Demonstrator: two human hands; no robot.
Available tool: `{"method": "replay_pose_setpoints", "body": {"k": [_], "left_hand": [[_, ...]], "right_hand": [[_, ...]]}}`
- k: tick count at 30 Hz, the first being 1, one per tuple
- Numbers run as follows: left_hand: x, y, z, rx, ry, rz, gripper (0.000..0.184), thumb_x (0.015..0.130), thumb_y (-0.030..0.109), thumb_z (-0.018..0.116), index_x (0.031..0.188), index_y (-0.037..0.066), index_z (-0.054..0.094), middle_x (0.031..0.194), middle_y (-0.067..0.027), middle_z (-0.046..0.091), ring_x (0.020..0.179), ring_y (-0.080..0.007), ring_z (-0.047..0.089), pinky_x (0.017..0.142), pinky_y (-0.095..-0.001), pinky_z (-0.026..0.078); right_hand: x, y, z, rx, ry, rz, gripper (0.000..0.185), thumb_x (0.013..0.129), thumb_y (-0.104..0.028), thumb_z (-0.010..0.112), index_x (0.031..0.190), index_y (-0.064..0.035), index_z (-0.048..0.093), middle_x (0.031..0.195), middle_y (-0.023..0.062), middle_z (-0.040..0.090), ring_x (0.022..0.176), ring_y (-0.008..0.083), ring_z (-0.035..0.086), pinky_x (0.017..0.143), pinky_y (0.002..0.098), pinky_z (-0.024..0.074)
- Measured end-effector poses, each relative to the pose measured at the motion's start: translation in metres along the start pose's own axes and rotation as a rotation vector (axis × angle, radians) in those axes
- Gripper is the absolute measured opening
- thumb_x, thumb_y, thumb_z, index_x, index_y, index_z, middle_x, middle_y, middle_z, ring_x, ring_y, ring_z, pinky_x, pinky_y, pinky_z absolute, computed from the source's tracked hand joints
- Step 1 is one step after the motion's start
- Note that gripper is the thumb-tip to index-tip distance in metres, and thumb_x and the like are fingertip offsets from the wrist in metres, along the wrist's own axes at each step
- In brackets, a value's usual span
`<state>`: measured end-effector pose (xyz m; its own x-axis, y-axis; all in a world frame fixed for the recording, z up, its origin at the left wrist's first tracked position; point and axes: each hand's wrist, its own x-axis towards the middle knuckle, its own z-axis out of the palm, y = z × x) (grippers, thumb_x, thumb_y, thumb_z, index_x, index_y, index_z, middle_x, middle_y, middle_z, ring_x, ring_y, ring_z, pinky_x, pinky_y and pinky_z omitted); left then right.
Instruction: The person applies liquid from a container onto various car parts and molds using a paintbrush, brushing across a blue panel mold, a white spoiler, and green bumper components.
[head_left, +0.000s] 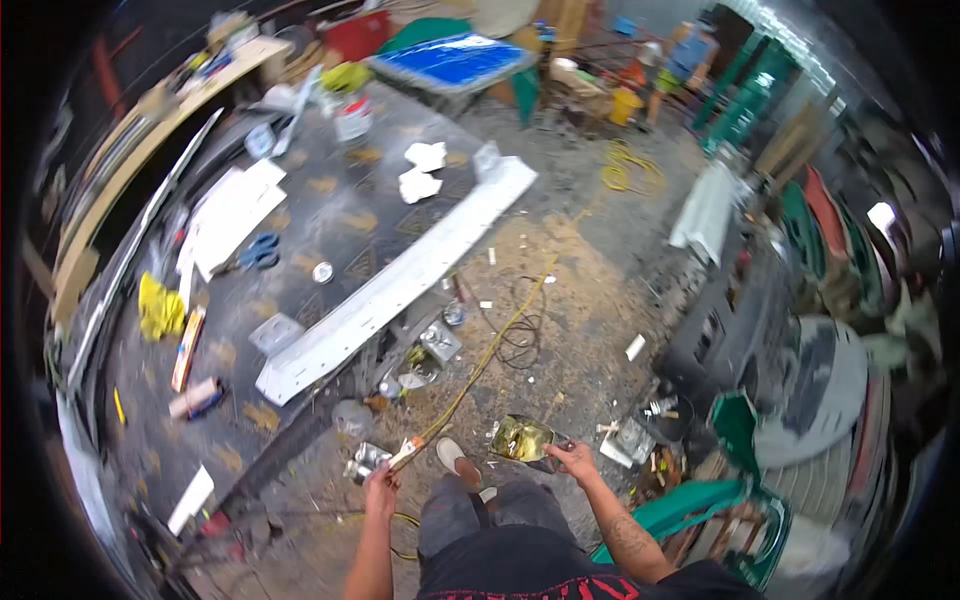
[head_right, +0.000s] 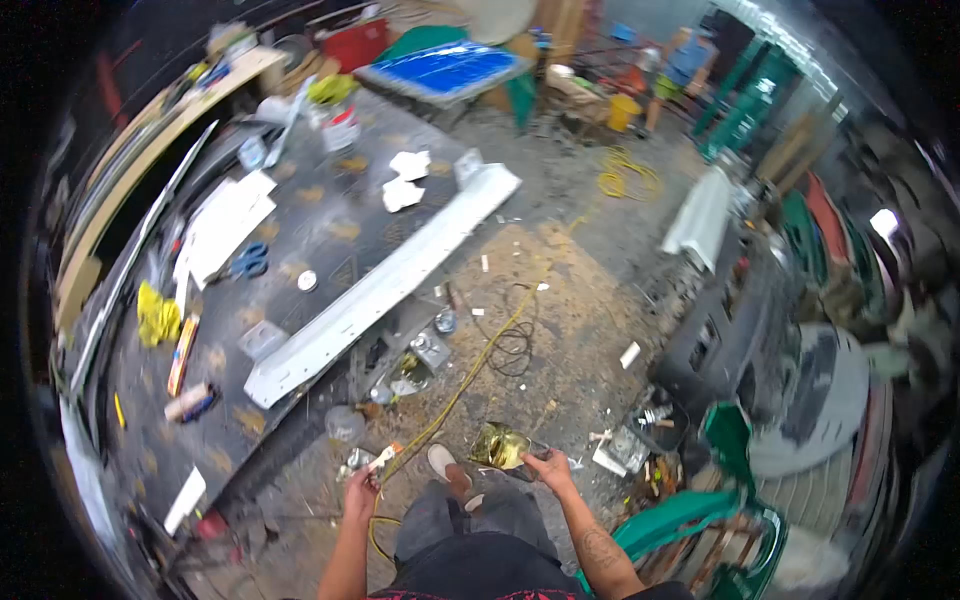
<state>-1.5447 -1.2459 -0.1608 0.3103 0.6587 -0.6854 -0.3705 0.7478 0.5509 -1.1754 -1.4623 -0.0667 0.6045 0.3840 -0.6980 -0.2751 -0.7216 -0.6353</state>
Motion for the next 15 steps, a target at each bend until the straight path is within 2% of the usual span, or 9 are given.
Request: {"method": "replay_pose_setpoints", "body": {"k": [3,5,7,9,11,13,15], "left_hand": [[0.005,0.001,0.029,0.009,0.151,0.007,0.013,0.086,0.019,0.068,0.091,0.008,0.063,0.078,-0.0010,0.062,0.063,-0.0087,0.053,0.058,-0.0255,0.045],[0.009,-0.002,0.040,0.026,0.112,0.024,0.014,0.086,0.019,0.068,0.093,0.007,0.065,0.080,-0.0007,0.064,0.064,-0.0078,0.054,0.059,-0.0251,0.046],[0.004,-0.003,0.051,0.019,0.182,0.030,0.016,0.086,0.019,0.068,0.095,0.006,0.066,0.081,-0.0007,0.064,0.065,-0.0076,0.054,0.060,-0.0248,0.046],[0.006,-0.011,0.057,-0.009,0.246,0.034,0.018,0.087,0.019,0.068,0.096,0.005,0.066,0.082,-0.0006,0.064,0.065,-0.0075,0.054,0.060,-0.0245,0.046],[0.007,-0.028,0.054,-0.036,0.255,0.036,0.021,0.087,0.020,0.068,0.098,0.003,0.067,0.084,-0.0017,0.066,0.065,-0.0074,0.054,0.060,-0.0239,0.046],[0.000,-0.039,0.066,-0.102,0.375,0.063,0.021,0.088,0.020,0.068,0.098,0.002,0.067,0.087,-0.0031,0.067,0.065,-0.0076,0.054,0.060,-0.0237,0.045],[-0.014,-0.066,0.072,-0.181,0.487,0.123,0.020,0.089,0.019,0.066,0.099,0.002,0.067,0.087,-0.0040,0.067,0.065,-0.0080,0.055,0.060,-0.0236,0.045]], "right_hand": [[0.035,-0.032,0.008,0.009,-0.053,-0.194,0.045,0.069,-0.039,0.082,0.084,-0.0006,0.062,0.063,0.0006,0.058,0.051,0.0083,0.050,0.043,0.0245,0.0350],[0.063,-0.042,0.010,-0.048,-0.106,-0.262,0.044,0.070,-0.037,0.081,0.084,-0.0009,0.061,0.062,0.0014,0.058,0.048,0.0090,0.049,0.042,0.0250,0.0350],[0.093,-0.066,0.018,-0.379,-0.138,-0.158,0.045,0.071,-0.037,0.081,0.087,0.0005,0.060,0.062,0.0025,0.059,0.047,0.0095,0.049,0.041,0.0257,0.0355],[0.142,-0.049,0.029,-0.238,-0.254,-0.272,0.046,0.071,-0.037,0.081,0.088,0.0019,0.061,0.064,0.0038,0.061,0.047,0.0105,0.051,0.042,0.0273,0.0378],[0.190,-0.036,0.044,-0.248,-0.336,-0.169,0.041,0.072,-0.033,0.080,0.086,0.0017,0.063,0.067,0.0053,0.063,0.050,0.0118,0.054,0.042,0.0283,0.0397],[0.199,-0.080,0.063,-0.428,-0.360,-0.107,0.035,0.075,-0.029,0.078,0.086,0.0014,0.065,0.068,0.0061,0.064,0.052,0.0128,0.056,0.044,0.0284,0.0417],[0.231,-0.075,0.073,-0.430,-0.450,-0.286,0.033,0.078,-0.030,0.076,0.083,0.0014,0.066,0.068,0.0068,0.063,0.055,0.0132,0.057,0.046,0.0283,0.0437]]}}
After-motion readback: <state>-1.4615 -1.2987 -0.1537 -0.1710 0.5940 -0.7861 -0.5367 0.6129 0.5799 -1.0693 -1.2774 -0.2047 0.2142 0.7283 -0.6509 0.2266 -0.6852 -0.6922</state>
